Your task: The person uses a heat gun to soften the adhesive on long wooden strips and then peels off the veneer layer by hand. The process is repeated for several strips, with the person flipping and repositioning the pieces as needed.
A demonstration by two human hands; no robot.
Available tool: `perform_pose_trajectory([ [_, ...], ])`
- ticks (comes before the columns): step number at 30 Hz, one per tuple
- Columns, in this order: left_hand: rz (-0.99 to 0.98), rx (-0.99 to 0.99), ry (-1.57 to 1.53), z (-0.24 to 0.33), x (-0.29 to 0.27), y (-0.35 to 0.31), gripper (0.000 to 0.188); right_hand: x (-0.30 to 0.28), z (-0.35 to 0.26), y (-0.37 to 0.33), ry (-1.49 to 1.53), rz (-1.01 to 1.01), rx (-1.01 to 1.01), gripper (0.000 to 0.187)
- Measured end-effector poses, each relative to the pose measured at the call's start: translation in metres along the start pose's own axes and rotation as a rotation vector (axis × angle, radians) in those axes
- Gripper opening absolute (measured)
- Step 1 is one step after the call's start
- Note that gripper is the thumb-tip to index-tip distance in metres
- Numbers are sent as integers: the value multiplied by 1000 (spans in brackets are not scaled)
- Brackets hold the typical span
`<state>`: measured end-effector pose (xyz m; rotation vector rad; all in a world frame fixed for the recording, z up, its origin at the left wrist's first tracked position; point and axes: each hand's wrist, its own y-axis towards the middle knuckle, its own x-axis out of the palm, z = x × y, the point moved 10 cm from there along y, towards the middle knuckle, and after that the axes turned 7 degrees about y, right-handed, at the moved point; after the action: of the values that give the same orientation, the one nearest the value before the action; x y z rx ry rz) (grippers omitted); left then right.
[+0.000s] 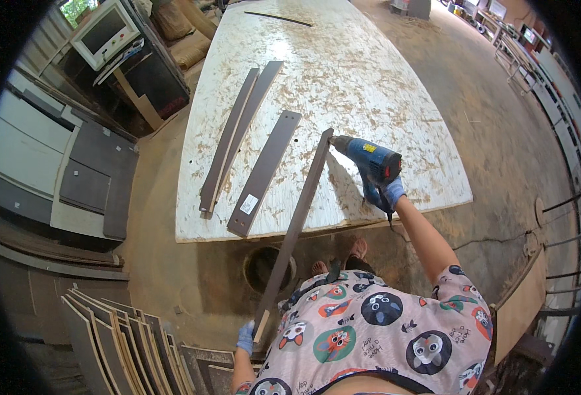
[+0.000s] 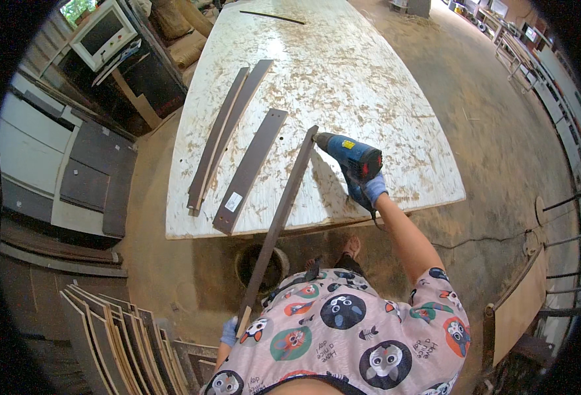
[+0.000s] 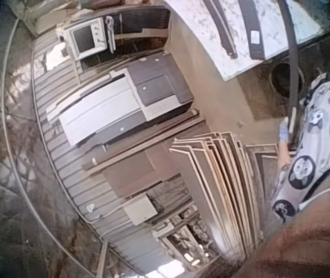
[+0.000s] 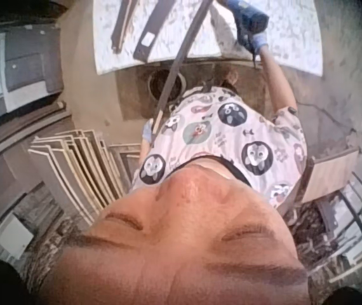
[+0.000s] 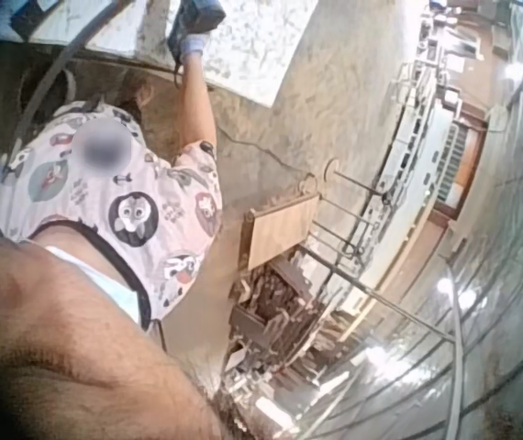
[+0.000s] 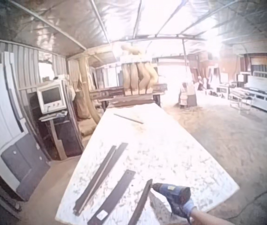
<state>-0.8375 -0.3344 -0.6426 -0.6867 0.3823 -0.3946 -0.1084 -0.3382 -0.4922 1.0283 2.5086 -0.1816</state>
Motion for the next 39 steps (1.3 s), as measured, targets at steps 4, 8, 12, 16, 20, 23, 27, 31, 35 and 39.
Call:
perform_pose_trajectory([
  [4,-33,-71,-106,-18,-1,1,33,4,2,9,401,30,117,60],
  [8,-26,-77,-17,-39,-11,12,38,0,-14,8,481,31,176,55],
  [12,17,-189,-7,-52,-16,17,38,-4,-25,12,208,54,39,54],
  [16,-72,-163,-102,-5,17,23,35,5,-2,-8,196,-30,37,57],
  [20,-80,-100,-74,18,39,59,32,20,12,-38,93,-126,46,62],
  [23,-153,-134,-78,62,74,66,31,26,9,-66,79,-200,92,63],
  [27,-190,-142,-80,110,114,76,32,34,-4,-100,110,-256,107,61],
  [31,-154,-175,-82,149,148,77,33,33,-31,-129,-60,-256,-111,56],
  [35,-172,-124,-118,153,171,100,35,27,-29,-152,10,-221,-143,54],
  [39,-152,-114,-130,163,184,105,35,25,-80,-174,35,-241,-146,48],
])
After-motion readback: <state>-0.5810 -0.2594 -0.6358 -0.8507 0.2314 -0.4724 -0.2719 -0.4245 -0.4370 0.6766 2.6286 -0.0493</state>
